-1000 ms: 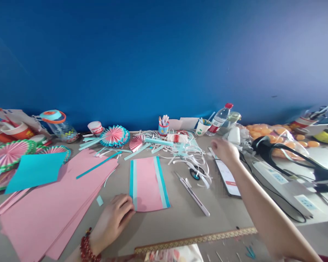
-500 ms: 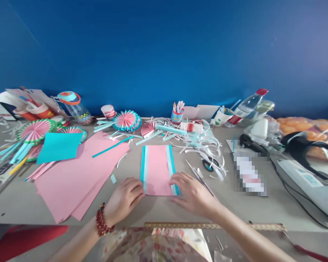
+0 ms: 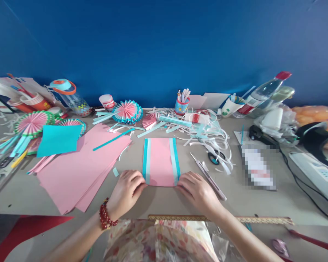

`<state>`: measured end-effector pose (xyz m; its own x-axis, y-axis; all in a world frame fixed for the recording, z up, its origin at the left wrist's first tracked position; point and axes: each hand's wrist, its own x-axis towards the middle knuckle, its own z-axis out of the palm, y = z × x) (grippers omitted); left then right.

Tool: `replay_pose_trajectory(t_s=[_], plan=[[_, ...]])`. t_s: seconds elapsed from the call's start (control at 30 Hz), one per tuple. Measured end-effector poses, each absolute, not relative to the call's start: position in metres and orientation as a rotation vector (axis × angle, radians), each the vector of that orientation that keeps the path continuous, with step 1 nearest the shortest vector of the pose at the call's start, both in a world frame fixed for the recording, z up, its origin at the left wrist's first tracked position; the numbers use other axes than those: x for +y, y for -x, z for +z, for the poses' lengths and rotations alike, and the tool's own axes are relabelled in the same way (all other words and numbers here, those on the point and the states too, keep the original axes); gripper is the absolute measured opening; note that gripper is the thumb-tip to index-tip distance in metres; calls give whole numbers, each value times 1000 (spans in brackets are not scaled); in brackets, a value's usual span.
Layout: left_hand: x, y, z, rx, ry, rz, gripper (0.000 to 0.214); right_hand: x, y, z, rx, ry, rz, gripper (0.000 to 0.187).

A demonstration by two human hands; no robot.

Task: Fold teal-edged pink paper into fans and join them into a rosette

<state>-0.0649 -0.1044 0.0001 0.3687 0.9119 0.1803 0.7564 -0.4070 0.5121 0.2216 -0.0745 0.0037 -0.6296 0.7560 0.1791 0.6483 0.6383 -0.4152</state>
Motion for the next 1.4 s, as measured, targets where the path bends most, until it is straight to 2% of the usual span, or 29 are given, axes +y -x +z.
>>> replay_pose_trajectory(t_s=[0.4, 1.4], plan=[[-104, 61, 1, 1579, -2238, 629, 11, -72, -221, 1, -2339, 1261, 532, 14], [-103, 62, -3, 1652, -2286, 582, 10, -68, -220, -1, -2343, 1339, 528, 13]])
